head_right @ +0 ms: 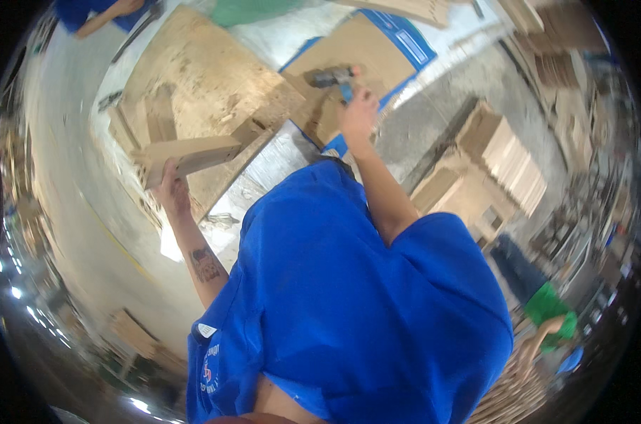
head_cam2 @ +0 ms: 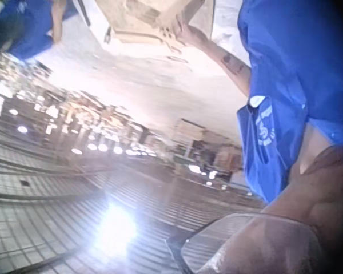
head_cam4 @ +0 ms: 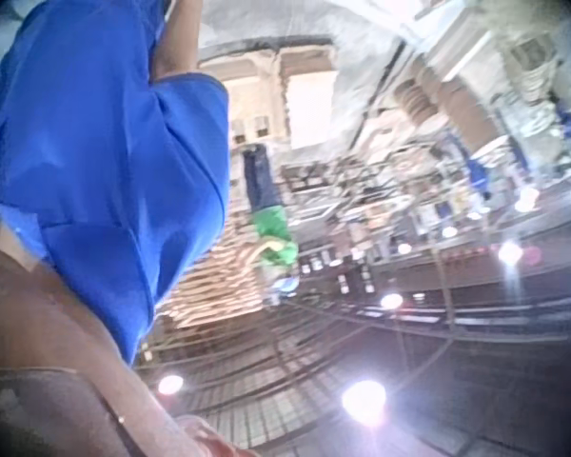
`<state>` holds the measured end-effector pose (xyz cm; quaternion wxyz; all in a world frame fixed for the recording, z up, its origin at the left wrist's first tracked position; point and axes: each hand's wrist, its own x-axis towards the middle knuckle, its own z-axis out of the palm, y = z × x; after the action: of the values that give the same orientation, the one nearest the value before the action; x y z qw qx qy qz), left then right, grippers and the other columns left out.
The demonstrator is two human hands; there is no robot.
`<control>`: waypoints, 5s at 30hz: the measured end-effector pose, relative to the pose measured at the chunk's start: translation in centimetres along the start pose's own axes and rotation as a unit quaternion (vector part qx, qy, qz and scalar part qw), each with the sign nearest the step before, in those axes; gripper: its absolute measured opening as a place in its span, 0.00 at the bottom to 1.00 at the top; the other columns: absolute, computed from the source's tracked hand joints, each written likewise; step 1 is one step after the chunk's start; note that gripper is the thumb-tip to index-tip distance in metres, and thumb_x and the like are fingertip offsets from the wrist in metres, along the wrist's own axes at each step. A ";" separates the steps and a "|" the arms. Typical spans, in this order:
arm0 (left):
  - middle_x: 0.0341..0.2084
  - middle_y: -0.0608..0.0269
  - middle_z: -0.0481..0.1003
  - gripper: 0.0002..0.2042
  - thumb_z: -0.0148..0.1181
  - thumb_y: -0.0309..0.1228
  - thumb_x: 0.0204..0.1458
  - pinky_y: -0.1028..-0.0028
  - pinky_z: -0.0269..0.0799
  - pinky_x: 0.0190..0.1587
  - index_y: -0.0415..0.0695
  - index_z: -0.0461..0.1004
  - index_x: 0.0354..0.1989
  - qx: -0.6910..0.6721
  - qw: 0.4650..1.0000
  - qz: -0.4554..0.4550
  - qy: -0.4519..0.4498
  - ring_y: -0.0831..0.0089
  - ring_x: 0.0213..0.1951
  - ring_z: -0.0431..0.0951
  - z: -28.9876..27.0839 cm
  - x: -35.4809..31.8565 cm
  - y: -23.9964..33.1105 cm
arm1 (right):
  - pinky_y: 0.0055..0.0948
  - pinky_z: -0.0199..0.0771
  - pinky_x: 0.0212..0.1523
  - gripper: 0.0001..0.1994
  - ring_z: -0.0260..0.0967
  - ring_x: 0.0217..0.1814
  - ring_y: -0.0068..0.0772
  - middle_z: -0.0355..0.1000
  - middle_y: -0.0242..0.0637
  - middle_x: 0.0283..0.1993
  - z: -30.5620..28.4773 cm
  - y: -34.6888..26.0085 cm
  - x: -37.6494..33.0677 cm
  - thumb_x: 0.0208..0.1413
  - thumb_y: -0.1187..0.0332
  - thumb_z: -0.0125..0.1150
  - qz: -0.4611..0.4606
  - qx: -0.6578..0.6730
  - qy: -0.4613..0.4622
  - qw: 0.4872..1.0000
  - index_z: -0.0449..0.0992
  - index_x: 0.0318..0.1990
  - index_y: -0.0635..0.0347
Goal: The person assembles small wooden dowels into a perforated wooden block using a hammer. They repeatedly insert dowels, tap them flush, and occasionally remove them to reinsert. The work occurs at a table in a workshop with other workers visible in the background.
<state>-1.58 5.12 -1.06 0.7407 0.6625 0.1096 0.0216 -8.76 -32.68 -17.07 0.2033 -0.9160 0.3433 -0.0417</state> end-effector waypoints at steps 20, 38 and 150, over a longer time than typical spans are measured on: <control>0.42 0.60 0.79 0.27 0.79 0.27 0.44 0.72 0.80 0.48 0.40 0.67 0.50 0.002 0.997 0.068 -0.040 0.74 0.44 0.81 4.6 -1.0 2.0 | 0.20 0.55 0.22 0.18 0.54 0.21 0.13 0.59 0.24 0.24 -25.7 -20.9 -2.4 0.74 0.56 0.46 -0.170 0.336 -0.441 0.815 0.74 0.48 0.64; 0.42 0.59 0.79 0.27 0.82 0.33 0.40 0.69 0.78 0.44 0.42 0.73 0.47 0.048 0.968 0.212 0.124 0.67 0.43 0.81 6.6 -1.5 -0.3 | 0.40 0.70 0.27 0.16 0.73 0.23 0.47 0.73 0.47 0.24 -30.1 -30.2 -9.7 0.69 0.59 0.55 -0.409 0.057 -0.173 0.894 0.73 0.50 0.65; 0.46 0.56 0.79 0.26 0.71 0.19 0.46 0.69 0.79 0.48 0.37 0.70 0.55 0.203 0.975 0.070 -0.049 0.68 0.45 0.82 -1.7 -0.1 -1.3 | 0.35 0.57 0.73 0.38 0.56 0.74 0.41 0.56 0.48 0.74 -5.2 -20.5 -4.6 0.66 0.61 0.58 -0.374 0.338 -0.463 0.729 0.45 0.77 0.62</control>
<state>-2.15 6.59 -2.49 0.5920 0.8052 0.0287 0.0181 -0.82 -17.53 -3.80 0.6009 -0.7471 -0.2000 0.2019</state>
